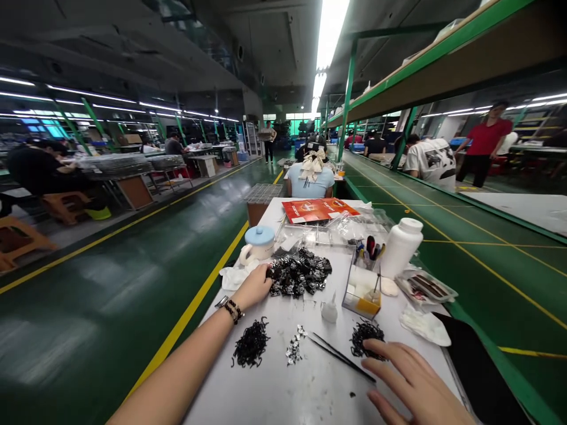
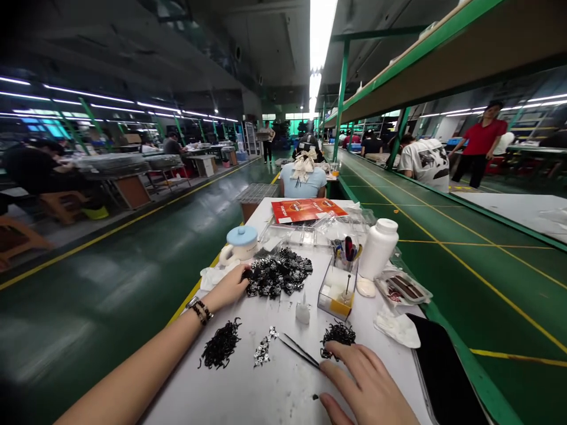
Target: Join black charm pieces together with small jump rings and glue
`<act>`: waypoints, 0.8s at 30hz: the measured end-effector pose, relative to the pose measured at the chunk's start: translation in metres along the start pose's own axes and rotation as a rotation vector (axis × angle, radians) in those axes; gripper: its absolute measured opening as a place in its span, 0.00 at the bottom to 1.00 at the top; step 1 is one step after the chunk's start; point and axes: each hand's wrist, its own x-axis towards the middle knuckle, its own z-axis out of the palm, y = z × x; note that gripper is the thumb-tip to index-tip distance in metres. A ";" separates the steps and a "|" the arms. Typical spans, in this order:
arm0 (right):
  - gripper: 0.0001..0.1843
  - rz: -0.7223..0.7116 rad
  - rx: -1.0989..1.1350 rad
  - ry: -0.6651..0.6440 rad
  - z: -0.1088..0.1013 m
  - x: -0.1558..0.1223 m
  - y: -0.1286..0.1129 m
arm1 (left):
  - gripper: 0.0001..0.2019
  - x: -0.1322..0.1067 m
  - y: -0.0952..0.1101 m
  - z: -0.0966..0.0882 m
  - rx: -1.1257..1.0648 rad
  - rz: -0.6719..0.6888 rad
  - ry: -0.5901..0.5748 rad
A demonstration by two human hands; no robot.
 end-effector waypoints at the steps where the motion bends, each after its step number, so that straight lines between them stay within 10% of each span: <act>1: 0.15 0.035 0.029 -0.017 0.004 0.003 0.001 | 0.15 -0.001 -0.002 0.001 0.007 0.003 -0.002; 9: 0.20 0.599 0.319 -0.363 0.039 0.040 -0.001 | 0.14 0.007 -0.001 0.011 0.053 0.002 -0.019; 24: 0.22 0.928 0.442 -0.451 0.084 0.060 0.005 | 0.13 0.046 -0.004 0.008 -0.095 -0.247 -0.188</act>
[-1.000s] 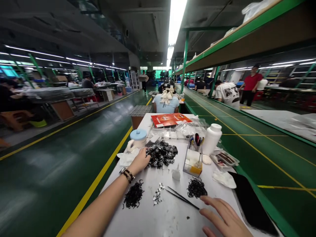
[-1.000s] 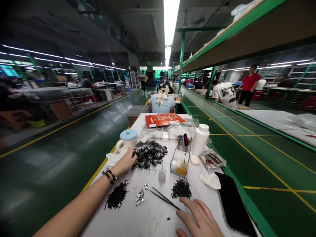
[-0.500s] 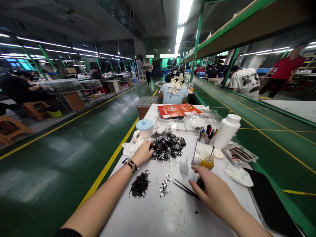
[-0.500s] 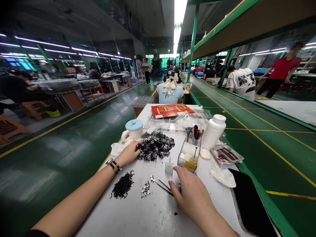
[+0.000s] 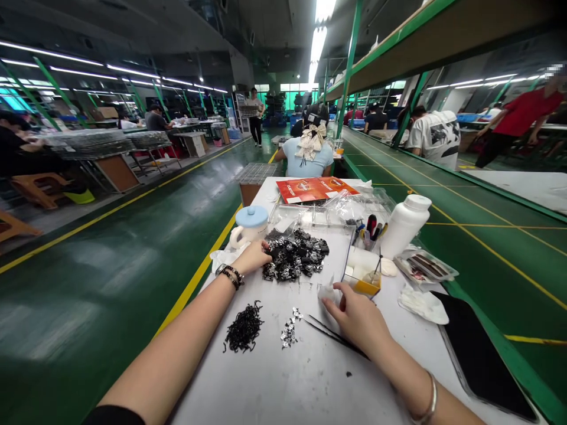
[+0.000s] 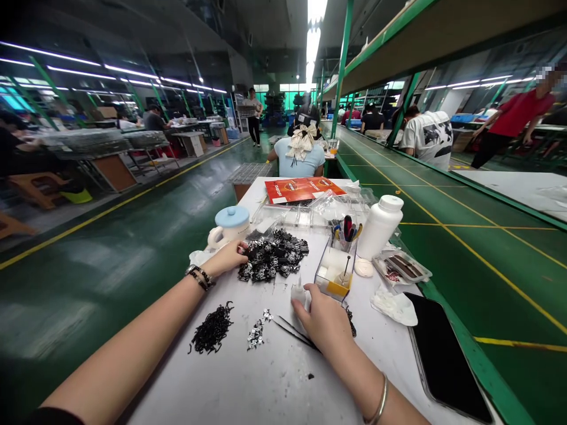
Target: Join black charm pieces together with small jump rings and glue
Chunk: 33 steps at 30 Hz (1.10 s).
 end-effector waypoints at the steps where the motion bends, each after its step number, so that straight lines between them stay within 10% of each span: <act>1: 0.21 0.002 0.023 0.006 0.002 0.002 0.001 | 0.13 0.000 -0.001 0.001 -0.027 -0.014 0.002; 15: 0.21 -0.021 0.972 -0.032 -0.009 -0.008 0.006 | 0.11 -0.055 0.027 -0.016 -0.714 0.022 0.224; 27: 0.20 0.055 1.365 -0.348 -0.012 -0.037 -0.009 | 0.12 -0.165 0.082 0.037 -1.475 -0.064 -0.810; 33: 0.16 -0.005 1.332 -0.446 -0.007 -0.037 -0.004 | 0.08 -0.165 0.077 0.052 -1.611 -0.124 -0.936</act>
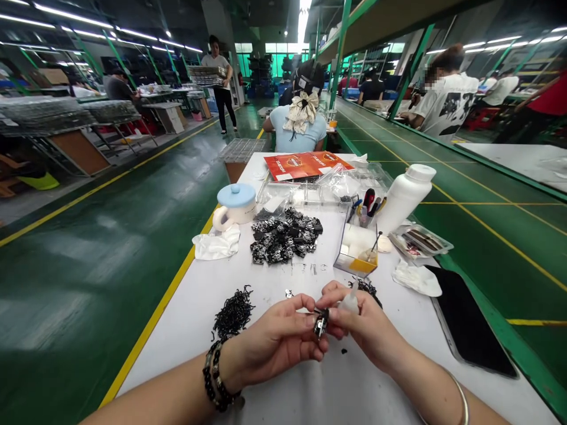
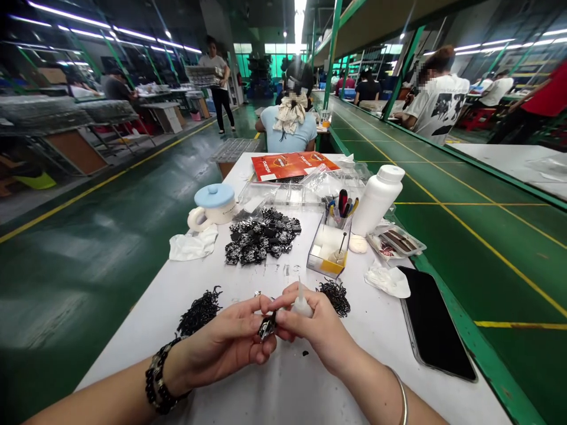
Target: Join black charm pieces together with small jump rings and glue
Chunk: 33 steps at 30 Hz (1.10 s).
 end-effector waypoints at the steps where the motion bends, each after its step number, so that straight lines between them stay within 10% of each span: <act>1: 0.16 0.007 0.002 -0.008 0.000 0.001 0.001 | 0.08 0.000 -0.001 -0.001 0.003 -0.010 0.001; 20: 0.18 0.145 -0.069 0.130 0.004 -0.004 0.013 | 0.11 -0.009 -0.008 -0.012 0.560 0.237 0.365; 33: 0.22 0.203 -0.017 0.080 0.006 -0.006 0.010 | 0.18 -0.010 -0.011 -0.015 0.742 0.205 0.164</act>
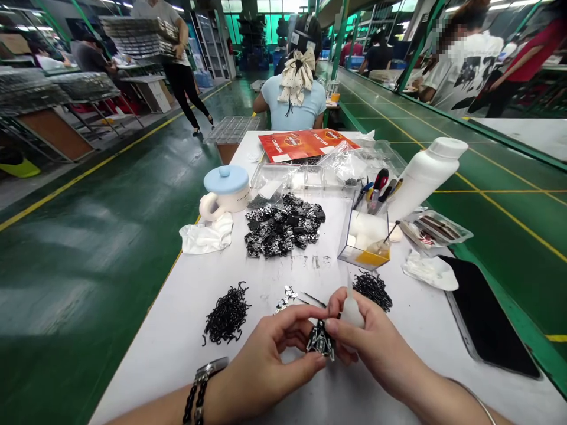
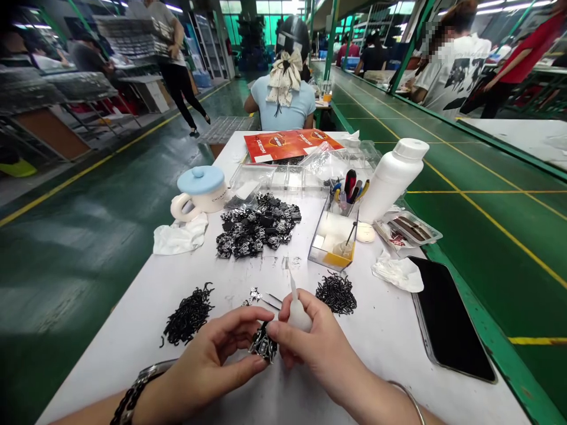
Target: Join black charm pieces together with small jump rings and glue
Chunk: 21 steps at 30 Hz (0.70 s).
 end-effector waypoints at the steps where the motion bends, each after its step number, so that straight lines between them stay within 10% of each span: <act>1: 0.23 0.005 0.005 -0.005 0.000 0.000 0.000 | 0.17 -0.001 -0.001 0.000 0.001 -0.005 -0.004; 21: 0.13 -0.004 0.200 0.019 -0.003 0.000 -0.011 | 0.19 0.004 -0.012 -0.001 0.044 -0.121 0.109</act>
